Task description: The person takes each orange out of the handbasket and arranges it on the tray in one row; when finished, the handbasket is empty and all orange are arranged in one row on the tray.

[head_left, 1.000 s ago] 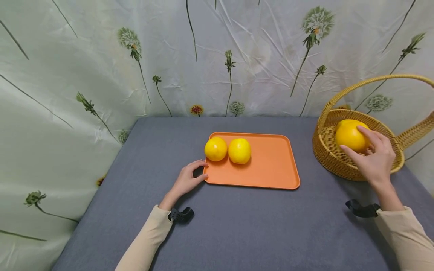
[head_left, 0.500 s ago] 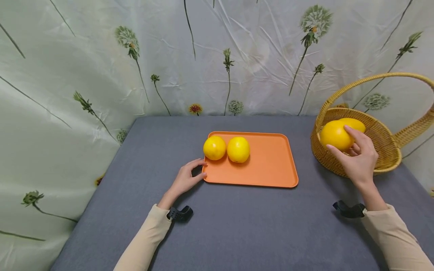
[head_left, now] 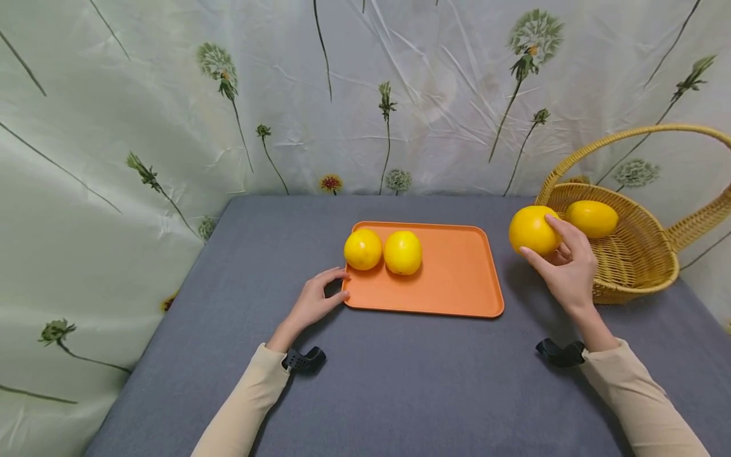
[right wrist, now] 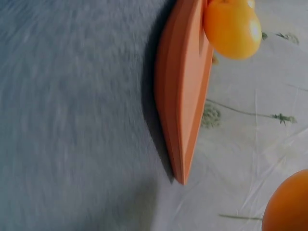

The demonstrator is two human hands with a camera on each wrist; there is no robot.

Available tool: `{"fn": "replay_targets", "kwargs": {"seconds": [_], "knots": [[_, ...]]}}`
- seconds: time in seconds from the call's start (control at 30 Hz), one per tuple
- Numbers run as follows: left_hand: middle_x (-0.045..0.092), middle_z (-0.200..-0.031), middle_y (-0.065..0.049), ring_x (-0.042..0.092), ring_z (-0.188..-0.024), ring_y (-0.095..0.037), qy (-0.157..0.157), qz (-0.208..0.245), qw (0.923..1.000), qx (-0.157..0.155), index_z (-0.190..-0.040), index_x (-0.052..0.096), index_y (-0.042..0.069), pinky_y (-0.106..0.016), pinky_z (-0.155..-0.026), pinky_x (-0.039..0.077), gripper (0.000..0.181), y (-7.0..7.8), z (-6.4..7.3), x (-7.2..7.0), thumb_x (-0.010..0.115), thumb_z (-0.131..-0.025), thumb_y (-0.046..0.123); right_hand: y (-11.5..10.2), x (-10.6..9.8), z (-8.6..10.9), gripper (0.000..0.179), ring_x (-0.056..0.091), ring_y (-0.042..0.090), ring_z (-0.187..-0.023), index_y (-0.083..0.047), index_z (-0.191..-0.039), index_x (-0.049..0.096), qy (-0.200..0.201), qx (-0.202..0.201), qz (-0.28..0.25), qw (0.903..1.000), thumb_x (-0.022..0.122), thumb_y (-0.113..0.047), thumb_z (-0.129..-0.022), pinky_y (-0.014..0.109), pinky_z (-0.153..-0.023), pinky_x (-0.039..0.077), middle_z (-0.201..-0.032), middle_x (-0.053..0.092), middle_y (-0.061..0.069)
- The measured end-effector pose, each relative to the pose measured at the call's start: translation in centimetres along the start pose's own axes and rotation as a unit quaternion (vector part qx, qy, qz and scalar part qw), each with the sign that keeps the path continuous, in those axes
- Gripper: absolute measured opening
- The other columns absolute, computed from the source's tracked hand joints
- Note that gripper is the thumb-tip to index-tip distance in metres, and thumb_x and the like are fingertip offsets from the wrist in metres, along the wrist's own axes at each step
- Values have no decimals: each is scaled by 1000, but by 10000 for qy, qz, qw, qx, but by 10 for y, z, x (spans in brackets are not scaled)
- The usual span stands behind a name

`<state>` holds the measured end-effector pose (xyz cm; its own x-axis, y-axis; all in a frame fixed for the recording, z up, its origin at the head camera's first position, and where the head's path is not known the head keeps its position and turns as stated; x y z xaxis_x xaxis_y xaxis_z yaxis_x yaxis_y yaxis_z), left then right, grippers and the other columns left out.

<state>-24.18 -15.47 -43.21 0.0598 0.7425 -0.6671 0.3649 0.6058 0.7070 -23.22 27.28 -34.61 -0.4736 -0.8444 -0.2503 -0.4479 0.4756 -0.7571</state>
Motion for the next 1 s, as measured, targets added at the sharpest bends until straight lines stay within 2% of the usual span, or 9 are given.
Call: {"fn": "replay_targets", "kwargs": {"seconds": [0.13,0.33,0.4,0.5,0.63,0.8,0.87,1.0], "knots": [[61,-128,-17,50,-127,-33,33,-25,10000,30,-115,65,7,-51,-108,37,37,0,-1,0,71,-81,19,-1,12,3,66,51,-6,-104,-4,-127,58,-192,111,-115,9997,75,13,-65,-1,-76,45,-119,49,-22],[60,-128,-17,50,-128,-34,16,-26,10000,46,-116,64,7,-51,-108,37,38,0,-1,0,71,-81,19,-17,30,9,62,49,-9,-102,0,-126,57,-693,265,-5,9972,74,12,-67,-2,-77,44,-116,46,-23],[60,-129,-17,50,-128,-34,-5,-32,10000,49,-116,64,7,-51,-108,37,38,0,-1,0,71,-81,19,-15,35,10,62,48,-11,-103,1,-125,57,-807,240,73,9964,74,13,-67,-2,-77,43,-118,48,-18],[59,-129,-17,49,-128,-34,-9,12,10000,21,-116,64,7,-51,-109,36,38,0,-1,-1,71,-81,19,-6,43,11,63,45,-14,-105,-3,-125,59,-960,178,257,9949,77,10,-66,-3,-77,42,-122,53,-2],[60,-129,-17,50,-128,-34,14,30,10000,6,-116,64,7,-52,-109,36,38,1,0,-1,71,-81,20,4,53,11,64,43,-16,-106,-9,-127,59,-1224,191,340,9917,79,3,-68,-4,-78,40,-129,51,16],[60,-129,-16,50,-128,-33,-5,17,10000,23,-116,64,7,-51,-109,36,38,0,-1,0,71,-81,20,8,62,12,62,42,-16,-103,-13,-128,59,-1530,232,430,9870,81,-7,-70,-4,-79,40,-129,51,18],[60,-129,-16,49,-128,-33,-10,19,10000,16,-116,64,7,-51,-109,36,38,-1,-1,0,71,-81,19,9,66,13,63,44,-13,-105,-15,-128,59,-1647,240,519,9847,81,-10,-70,-3,-79,39,-130,52,17],[59,-130,-16,49,-129,-33,-27,20,10000,-21,-117,64,7,-52,-109,36,38,0,-1,0,71,-82,19,10,76,14,64,53,12,-113,-16,-129,58,-1846,267,574,9808,82,-15,-70,-3,-79,38,-130,53,17]]}}
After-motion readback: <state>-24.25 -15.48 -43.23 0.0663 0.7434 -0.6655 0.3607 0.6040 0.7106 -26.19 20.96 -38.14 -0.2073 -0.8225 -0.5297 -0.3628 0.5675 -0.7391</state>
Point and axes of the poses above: each hand's wrist, its own z-axis away from the middle knuckle, its own x-axis out of the palm, y = z × x, the point moved 5 cm from there along -z, towards the middle knuckle
